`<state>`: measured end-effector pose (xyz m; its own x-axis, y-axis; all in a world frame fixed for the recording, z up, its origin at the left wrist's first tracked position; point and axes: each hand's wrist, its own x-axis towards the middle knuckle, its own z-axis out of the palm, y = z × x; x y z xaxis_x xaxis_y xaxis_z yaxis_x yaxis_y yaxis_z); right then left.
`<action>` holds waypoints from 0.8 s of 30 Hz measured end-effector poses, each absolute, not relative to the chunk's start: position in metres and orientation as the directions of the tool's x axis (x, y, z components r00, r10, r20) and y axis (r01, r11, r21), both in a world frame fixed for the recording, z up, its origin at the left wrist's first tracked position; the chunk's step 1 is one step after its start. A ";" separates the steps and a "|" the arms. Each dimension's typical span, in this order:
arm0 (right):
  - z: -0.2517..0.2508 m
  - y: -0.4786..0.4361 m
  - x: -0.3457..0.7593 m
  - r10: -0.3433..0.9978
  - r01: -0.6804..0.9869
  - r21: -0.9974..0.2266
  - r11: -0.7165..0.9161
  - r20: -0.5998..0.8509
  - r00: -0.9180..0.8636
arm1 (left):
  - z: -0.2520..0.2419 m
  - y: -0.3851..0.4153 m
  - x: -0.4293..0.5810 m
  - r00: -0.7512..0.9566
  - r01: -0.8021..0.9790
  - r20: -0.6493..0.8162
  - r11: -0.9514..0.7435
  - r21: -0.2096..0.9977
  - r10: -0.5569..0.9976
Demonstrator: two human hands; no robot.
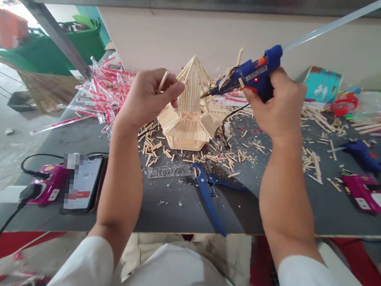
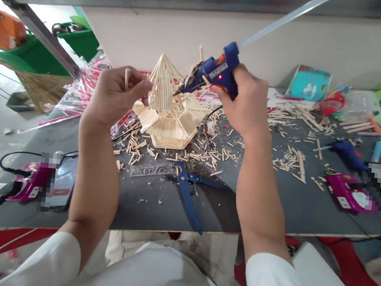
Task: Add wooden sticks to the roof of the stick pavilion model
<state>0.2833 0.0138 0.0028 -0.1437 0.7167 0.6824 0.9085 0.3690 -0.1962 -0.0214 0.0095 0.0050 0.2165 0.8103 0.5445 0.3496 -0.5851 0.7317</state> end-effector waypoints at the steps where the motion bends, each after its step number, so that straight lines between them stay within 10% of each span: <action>1: 0.003 0.014 0.283 0.719 0.910 -0.196 0.365 0.680 -0.141 | 0.005 0.009 -0.021 0.216 0.352 0.541 -0.582 0.733 0.812; 24: 0.001 0.013 0.281 0.706 0.878 -0.276 0.392 0.701 -0.095 | 0.009 0.007 -0.023 0.265 0.411 0.496 -0.562 0.717 0.827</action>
<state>0.2813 0.0133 0.0015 -0.0950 0.7063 0.7015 0.8776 0.3920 -0.2759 -0.0233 0.0073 0.0089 0.2654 0.8267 0.4961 0.4110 -0.5625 0.7174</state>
